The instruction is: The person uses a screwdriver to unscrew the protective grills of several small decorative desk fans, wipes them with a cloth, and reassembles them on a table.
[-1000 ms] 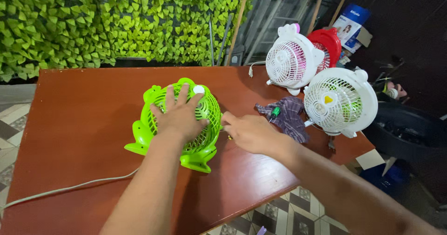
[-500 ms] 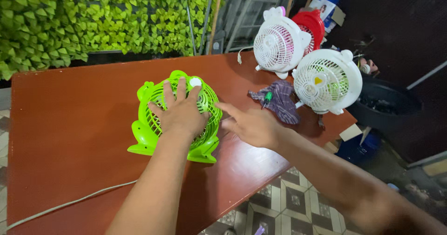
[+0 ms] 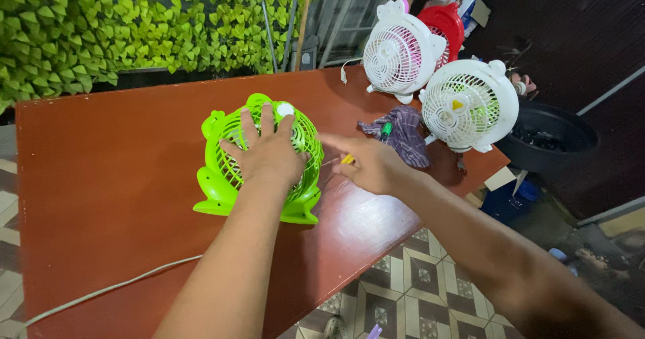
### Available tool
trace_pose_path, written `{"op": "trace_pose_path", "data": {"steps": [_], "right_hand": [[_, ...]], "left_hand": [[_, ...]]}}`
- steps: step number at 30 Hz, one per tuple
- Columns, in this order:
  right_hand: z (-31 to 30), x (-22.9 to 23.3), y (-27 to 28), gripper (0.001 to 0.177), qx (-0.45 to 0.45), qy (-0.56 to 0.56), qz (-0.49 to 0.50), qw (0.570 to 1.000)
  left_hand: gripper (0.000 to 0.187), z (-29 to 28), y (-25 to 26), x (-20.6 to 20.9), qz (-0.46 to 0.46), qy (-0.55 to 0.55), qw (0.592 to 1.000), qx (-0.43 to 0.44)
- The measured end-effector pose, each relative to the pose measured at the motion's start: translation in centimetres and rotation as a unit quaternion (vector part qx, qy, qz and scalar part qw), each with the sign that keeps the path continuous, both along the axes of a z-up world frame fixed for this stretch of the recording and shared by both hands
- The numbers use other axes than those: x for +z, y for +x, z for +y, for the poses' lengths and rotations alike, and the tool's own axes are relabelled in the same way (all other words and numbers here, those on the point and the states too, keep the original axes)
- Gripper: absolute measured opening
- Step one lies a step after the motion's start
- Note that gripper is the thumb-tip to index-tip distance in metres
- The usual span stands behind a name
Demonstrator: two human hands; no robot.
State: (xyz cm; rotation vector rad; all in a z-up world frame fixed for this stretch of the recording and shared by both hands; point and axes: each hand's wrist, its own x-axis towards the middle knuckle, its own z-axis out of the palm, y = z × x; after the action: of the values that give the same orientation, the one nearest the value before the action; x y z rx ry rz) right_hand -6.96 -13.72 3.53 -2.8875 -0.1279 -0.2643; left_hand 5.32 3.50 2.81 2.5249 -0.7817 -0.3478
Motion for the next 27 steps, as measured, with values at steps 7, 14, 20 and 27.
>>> {"op": "trace_pose_path", "data": {"steps": [7,14,20,27], "right_hand": [[-0.5,0.8,-0.2,0.068,0.111,-0.035,-0.060,0.991],[1.5,1.6,-0.3,0.064,-0.049,-0.024,0.111,0.992],[2.3,2.3,0.1,0.062,-0.036,-0.125,0.107,0.986],[2.0,1.4,0.6,0.063,0.000,-0.112,0.109,0.988]], "left_hand": [[0.086,-0.1,0.1,0.0,0.007,0.004,1.000,-0.001],[0.088,0.0,0.1,0.0,0.002,0.004,1.000,0.004],[0.086,0.1,0.1,0.1,0.022,-0.004,0.999,0.024],[0.087,-1.0,0.6,-0.5,0.012,0.020,0.998,0.058]]}}
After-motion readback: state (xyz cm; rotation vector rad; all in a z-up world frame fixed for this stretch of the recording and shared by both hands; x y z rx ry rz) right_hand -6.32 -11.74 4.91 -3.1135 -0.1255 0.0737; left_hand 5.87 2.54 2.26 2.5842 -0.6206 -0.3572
